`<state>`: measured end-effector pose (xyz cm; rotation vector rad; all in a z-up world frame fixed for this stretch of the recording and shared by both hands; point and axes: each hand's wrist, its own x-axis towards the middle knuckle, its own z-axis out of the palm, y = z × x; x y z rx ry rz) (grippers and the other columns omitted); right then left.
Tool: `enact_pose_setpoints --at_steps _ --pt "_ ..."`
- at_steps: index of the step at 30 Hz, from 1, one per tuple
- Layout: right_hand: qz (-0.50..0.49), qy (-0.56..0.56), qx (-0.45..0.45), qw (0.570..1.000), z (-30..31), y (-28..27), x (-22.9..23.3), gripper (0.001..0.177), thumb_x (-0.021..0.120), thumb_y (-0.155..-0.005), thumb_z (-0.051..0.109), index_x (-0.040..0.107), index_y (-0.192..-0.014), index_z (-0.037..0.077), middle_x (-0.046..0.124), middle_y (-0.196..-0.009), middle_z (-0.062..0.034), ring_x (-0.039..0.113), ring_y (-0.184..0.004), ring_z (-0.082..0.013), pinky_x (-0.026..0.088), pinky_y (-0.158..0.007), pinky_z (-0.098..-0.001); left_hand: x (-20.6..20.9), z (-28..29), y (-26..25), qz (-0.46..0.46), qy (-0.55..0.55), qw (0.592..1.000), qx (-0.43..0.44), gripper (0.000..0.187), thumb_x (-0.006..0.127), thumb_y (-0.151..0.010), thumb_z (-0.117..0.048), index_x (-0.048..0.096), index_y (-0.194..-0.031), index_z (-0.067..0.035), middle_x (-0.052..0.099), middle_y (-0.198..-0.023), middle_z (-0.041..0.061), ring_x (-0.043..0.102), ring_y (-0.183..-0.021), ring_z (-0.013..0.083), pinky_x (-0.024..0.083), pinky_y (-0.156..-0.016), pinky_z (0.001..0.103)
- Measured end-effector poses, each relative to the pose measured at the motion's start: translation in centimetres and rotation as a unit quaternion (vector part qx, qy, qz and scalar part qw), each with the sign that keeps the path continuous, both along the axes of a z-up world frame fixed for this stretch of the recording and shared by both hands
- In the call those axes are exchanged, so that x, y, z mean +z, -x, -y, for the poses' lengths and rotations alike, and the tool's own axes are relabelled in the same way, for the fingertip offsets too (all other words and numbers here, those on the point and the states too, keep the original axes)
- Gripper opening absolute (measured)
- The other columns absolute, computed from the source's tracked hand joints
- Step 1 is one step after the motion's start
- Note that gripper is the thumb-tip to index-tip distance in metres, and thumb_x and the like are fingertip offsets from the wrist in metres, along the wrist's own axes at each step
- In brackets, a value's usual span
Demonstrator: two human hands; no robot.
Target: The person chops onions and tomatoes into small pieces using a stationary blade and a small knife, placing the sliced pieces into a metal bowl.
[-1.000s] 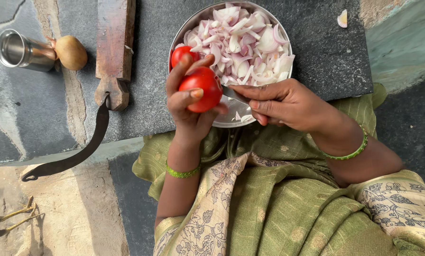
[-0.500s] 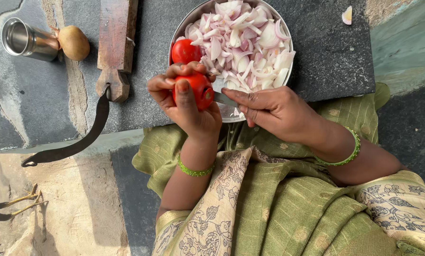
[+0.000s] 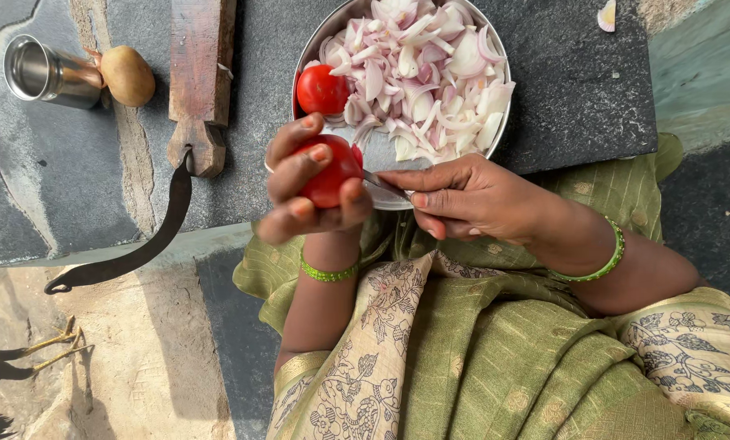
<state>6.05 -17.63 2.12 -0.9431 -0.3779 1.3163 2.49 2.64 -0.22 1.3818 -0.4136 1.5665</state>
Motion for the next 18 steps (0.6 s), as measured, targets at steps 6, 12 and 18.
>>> enact_pose_setpoints --at_steps 6,12,18 --pt "0.589 -0.012 -0.131 0.798 1.3 -1.4 0.9 0.049 0.057 -0.111 0.014 0.048 -0.159 0.019 0.07 -0.086 0.0006 0.065 -0.073 -0.0039 0.056 -0.069 -0.0227 1.5 -0.8 0.1 -0.1 -0.183 0.977 0.053 0.049 0.065 -0.096 -0.023 0.042 -0.139 -0.027 0.053 -0.142 0.011 0.052 -0.135 0.0422 0.056 -0.113 0.058" --pt "0.75 0.226 -0.119 0.61 2.2 -3.7 1.8 0.062 0.077 -0.095 0.032 0.056 -0.151 0.019 0.064 -0.069 -0.0039 0.057 -0.053 -0.0158 0.052 -0.048 -0.0294 1.2 -1.7 1.9 -0.385 -0.202 0.9 0.033 0.061 0.086 -0.086 -0.001 0.053 -0.133 -0.02 0.056 -0.143 0.012 0.06 -0.132 0.03 0.053 -0.113 0.04" --pt "0.666 -0.014 -0.246 0.705 -0.2 -3.3 1.1 0.065 0.086 -0.094 0.023 0.056 -0.151 0.019 0.07 -0.115 -0.0081 0.071 -0.092 -0.0128 0.061 -0.078 -0.0225 0.5 -0.2 1.7 -0.359 -0.174 0.916 -0.043 0.06 0.089 -0.081 0.002 0.048 -0.123 -0.011 0.064 -0.136 0.011 0.066 -0.123 0.0275 0.054 -0.11 0.036"
